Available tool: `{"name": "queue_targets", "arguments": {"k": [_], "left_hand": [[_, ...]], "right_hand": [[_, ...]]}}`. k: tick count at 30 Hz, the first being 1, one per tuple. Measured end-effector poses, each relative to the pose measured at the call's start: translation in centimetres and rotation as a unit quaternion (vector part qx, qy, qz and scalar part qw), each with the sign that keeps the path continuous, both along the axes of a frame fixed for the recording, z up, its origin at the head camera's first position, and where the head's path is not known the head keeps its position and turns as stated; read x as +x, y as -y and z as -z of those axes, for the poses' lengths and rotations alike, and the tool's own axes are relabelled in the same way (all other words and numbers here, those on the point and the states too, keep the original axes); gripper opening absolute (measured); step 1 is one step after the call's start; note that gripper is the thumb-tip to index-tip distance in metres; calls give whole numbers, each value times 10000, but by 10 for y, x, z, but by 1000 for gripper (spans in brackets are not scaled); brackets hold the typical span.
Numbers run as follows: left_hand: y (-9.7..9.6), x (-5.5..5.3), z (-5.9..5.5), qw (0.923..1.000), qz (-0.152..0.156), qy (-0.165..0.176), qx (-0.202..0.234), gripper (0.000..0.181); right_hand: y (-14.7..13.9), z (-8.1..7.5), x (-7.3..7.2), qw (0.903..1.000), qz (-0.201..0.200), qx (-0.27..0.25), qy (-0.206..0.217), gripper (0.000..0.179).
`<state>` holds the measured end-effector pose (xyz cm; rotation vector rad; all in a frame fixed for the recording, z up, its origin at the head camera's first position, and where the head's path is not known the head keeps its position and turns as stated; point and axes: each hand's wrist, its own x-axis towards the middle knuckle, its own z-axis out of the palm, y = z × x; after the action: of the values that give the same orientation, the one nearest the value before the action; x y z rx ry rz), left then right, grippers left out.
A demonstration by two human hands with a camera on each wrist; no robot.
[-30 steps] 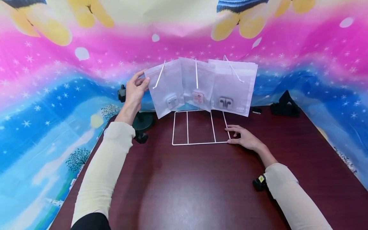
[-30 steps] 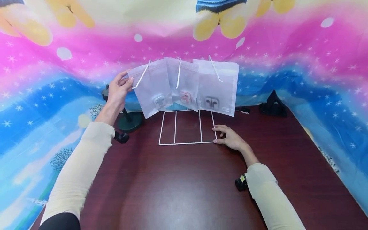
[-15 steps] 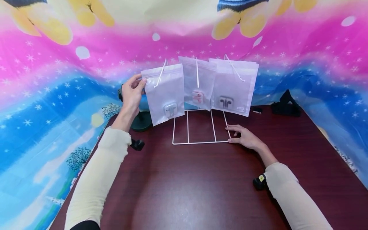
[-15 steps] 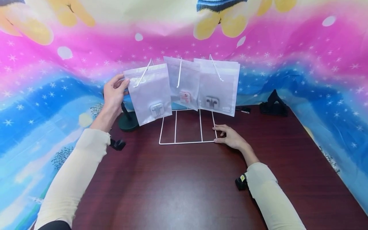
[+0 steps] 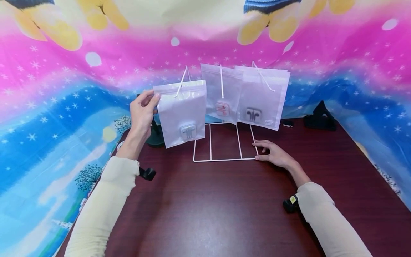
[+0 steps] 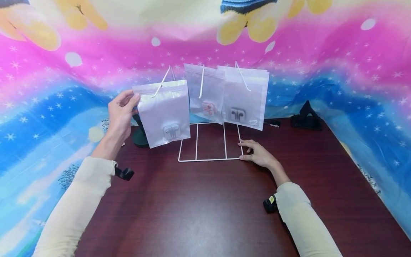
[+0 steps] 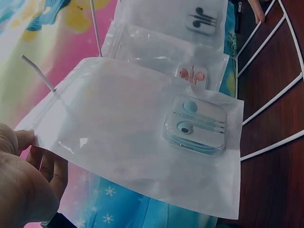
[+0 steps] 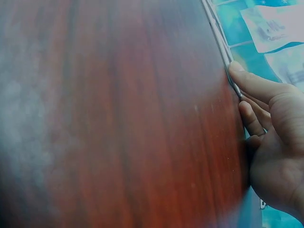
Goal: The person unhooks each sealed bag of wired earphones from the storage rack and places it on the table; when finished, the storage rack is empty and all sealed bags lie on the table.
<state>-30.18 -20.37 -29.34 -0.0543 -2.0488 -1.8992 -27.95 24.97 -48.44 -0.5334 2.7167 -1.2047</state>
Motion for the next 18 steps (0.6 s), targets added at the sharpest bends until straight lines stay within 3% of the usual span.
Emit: {"name": "queue_targets", "arguments": {"k": [9,18], "left_hand": [[2,12,7,9985,26,-243,496,28],[4,24,6,9931,218,-512,1030,24]], "right_hand": [[0,0,0,10000,-9,-36,14,61],[1,0,1,10000,-8,-39,-52,60]]}}
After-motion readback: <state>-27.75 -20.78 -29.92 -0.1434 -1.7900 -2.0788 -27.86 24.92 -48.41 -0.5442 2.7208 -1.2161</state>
